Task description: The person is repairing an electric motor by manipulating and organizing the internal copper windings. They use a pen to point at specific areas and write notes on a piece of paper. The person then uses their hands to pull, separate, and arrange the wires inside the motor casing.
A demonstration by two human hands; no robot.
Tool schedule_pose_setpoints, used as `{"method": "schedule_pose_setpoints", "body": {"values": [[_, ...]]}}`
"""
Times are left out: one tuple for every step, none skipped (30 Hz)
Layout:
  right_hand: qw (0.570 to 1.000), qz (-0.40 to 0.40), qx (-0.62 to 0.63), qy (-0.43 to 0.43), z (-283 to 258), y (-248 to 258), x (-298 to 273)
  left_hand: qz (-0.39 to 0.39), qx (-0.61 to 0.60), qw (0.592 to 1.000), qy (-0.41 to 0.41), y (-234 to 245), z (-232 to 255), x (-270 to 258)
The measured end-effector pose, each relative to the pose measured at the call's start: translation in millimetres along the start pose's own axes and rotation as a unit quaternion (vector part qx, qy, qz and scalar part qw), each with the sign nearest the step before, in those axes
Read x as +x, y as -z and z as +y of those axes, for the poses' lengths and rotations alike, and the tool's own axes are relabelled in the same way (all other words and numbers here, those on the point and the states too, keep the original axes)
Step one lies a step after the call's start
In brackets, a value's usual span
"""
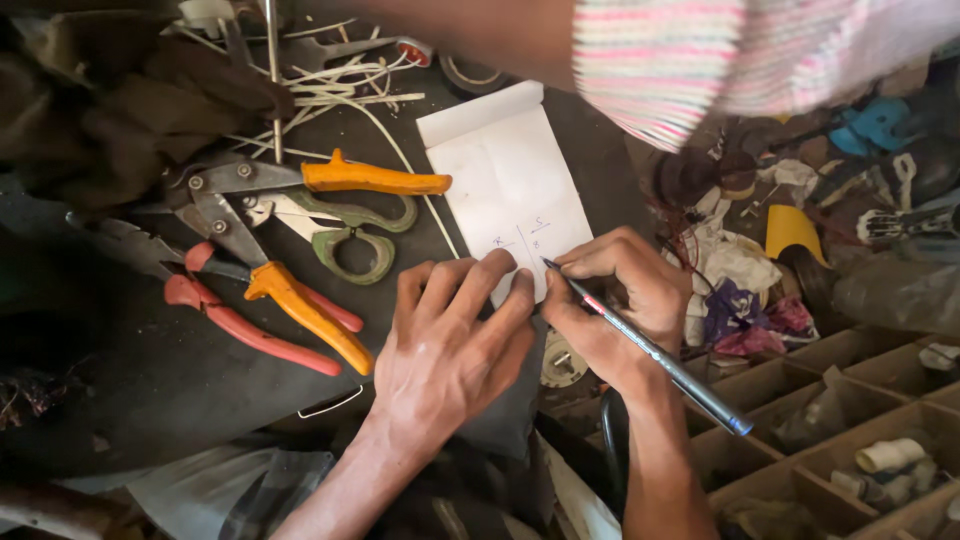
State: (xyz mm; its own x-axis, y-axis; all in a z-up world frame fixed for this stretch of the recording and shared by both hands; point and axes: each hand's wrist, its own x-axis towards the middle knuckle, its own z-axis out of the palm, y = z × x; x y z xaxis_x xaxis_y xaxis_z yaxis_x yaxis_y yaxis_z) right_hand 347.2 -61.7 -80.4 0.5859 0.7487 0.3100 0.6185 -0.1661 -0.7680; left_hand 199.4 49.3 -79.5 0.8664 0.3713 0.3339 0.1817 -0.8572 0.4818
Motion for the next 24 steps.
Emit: {"method": "schedule_pose_setpoints", "body": {"values": [[1.0, 0.0, -0.006, 0.01, 0.1, 0.3, 0.5, -0.001, 0.001, 1.0, -0.001, -0.2, 0.3, 0.3], [1.0, 0.0, -0.011, 0.02, 0.2, 0.6, 0.8, -0.001, 0.002, 1.0, -0.002, -0.5, 0.4, 0.3], [0.999, 0.0, -0.017, 0.03, 0.2, 0.9, 1.1, -0.002, 0.004, 1.0, -0.002, -0.7, 0.3, 0.4], [1.0, 0.0, -0.014, 0.021, -0.4, 1.0, 1.0, -0.001, 0.004, 1.0, -0.002, -0.8, 0.8, 0.5], [1.0, -0.001, -0.012, 0.013, -0.8, 1.1, 1.2, -0.001, 0.004, 1.0, -0.001, -0.8, 1.1, 0.7], [1.0, -0.002, -0.01, 0.005, -0.7, 1.2, 1.5, -0.001, 0.004, 1.0, -0.001, -1.0, 0.8, 0.9], [1.0, -0.002, -0.014, 0.011, -0.8, 1.1, 1.6, 0.001, 0.003, 1.0, -0.001, -1.4, 0.7, 1.1], [1.0, -0.002, -0.018, 0.016, -0.5, 1.6, 1.9, 0.003, 0.002, 1.0, -0.001, -1.9, 0.9, 1.1], [1.0, -0.003, -0.022, 0.022, -0.2, 2.0, 1.8, 0.004, 0.002, 1.0, -0.001, -2.3, 1.1, 1.0], [1.0, -0.005, -0.021, 0.02, -0.3, 2.1, 1.4, 0.003, 0.003, 1.0, 0.0, -2.5, 1.4, 0.7], [1.0, -0.007, -0.021, 0.017, -0.3, 2.2, 1.0, 0.002, 0.004, 1.0, 0.0, -2.3, 1.6, 0.4], [1.0, -0.008, -0.02, 0.016, -0.1, 1.9, 1.4, 0.003, 0.006, 1.0, 0.0, -2.3, 1.5, 0.8], [1.0, -0.007, -0.019, 0.006, 0.1, 1.7, 1.8, 0.004, 0.006, 1.0, 0.0, -2.3, 1.4, 1.3], [1.0, -0.006, -0.017, -0.005, 0.1, 1.5, 2.0, 0.004, 0.007, 1.0, 0.0, -2.0, 1.6, 1.5], [1.0, -0.006, -0.015, -0.015, 0.1, 1.3, 2.0, 0.004, 0.008, 1.0, 0.001, -1.9, 1.9, 1.7], [1.0, -0.01, -0.004, -0.012, 0.7, 1.7, 1.8, 0.003, 0.008, 1.0, 0.001, -1.9, 2.2, 1.8], [1.0, -0.014, 0.007, -0.009, 1.4, 2.1, 1.5, 0.002, 0.008, 1.0, 0.002, -1.9, 2.5, 1.9], [1.0, -0.017, 0.018, -0.006, 2.1, 2.4, 0.9, 0.001, 0.008, 1.0, 0.002, -2.0, 2.6, 1.7], [1.0, -0.019, 0.014, -0.012, 2.9, 2.8, 0.2, 0.001, 0.008, 1.0, 0.001, -2.0, 2.6, 1.6], [1.0, -0.02, 0.011, -0.016, 4.1, 3.1, 0.1, 0.001, 0.008, 1.0, -0.001, -2.0, 2.4, 1.7], [1.0, -0.021, 0.008, -0.021, 5.2, 3.3, -0.2, 0.0, 0.009, 1.0, -0.002, -2.0, 2.1, 1.8], [1.0, -0.017, 0.008, 0.001, 6.0, 3.5, -0.6, 0.001, 0.009, 1.0, 0.0, -1.7, 2.1, 1.5], [1.0, -0.013, 0.008, 0.024, 7.2, 3.8, -0.6, 0.001, 0.009, 1.0, 0.001, -1.7, 2.2, 1.3], [0.999, -0.009, 0.007, 0.046, 8.2, 4.4, -1.1, 0.001, 0.009, 1.0, 0.003, -2.0, 2.6, 1.2]]}}
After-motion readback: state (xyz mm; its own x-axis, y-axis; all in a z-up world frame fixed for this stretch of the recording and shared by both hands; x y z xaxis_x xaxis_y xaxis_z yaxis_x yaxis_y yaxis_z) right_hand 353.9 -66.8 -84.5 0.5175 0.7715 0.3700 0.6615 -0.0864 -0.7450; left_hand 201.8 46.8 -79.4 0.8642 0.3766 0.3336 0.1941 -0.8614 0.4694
